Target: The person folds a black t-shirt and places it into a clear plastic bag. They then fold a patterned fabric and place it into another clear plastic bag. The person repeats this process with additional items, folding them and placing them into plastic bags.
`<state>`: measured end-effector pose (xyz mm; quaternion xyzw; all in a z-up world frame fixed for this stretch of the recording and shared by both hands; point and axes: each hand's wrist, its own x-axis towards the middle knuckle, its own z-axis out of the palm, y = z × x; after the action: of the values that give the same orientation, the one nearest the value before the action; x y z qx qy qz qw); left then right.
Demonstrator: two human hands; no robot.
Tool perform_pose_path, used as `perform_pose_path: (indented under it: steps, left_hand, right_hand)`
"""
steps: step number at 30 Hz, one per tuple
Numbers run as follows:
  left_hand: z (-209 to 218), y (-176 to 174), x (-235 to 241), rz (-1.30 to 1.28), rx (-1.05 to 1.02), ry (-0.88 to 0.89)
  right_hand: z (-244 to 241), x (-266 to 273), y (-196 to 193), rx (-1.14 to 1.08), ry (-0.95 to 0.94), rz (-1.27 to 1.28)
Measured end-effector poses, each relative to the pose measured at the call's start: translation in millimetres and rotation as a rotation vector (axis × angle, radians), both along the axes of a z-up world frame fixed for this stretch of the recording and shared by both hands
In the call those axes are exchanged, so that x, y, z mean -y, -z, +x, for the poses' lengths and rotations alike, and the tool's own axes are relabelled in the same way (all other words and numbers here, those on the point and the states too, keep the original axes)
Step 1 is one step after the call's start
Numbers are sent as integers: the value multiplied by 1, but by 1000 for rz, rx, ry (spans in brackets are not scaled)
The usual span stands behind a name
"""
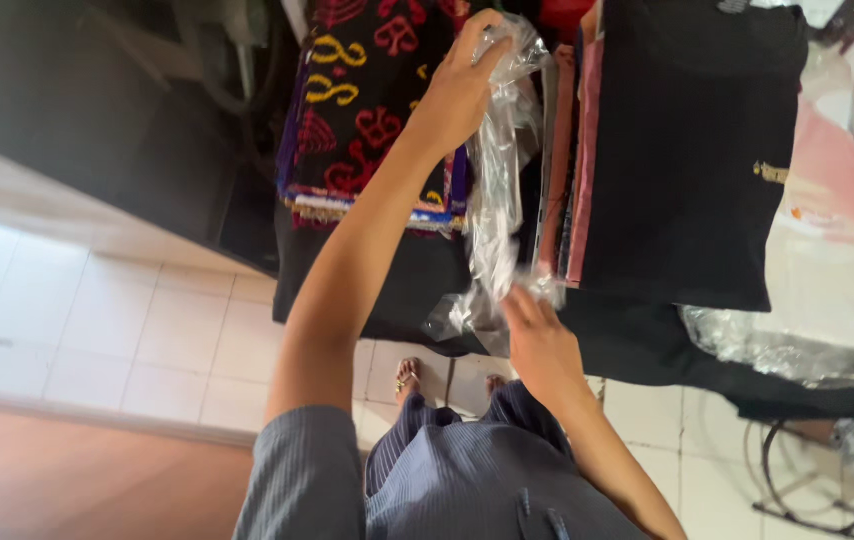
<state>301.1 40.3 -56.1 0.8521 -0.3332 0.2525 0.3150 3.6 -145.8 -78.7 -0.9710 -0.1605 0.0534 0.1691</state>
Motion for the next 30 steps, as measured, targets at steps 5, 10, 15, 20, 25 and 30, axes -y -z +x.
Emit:
perform_pose_path:
  steps: [5,10,15,20,25,30]
  left_hand:
    - [62,35,40,463,-159,-152]
    - [63,40,70,804,-412,-51]
    - [52,39,60,662,-109,-4]
    - [51,34,38,494,-262,104]
    - [20,-17,23,369,293,-63]
    - [-88,-71,-13,-69,-872,541]
  right_hand:
    - [-13,-12,-17,-322,14,-5]
    - [-11,-22,-45,209,320,368]
    - [-3,-26,-84,205,451,531]
    - [-15,-19,-114,169,426,558]
    - [-24,-15,-123,273,477,519]
    - [-15,-17,-137,326,369,472]
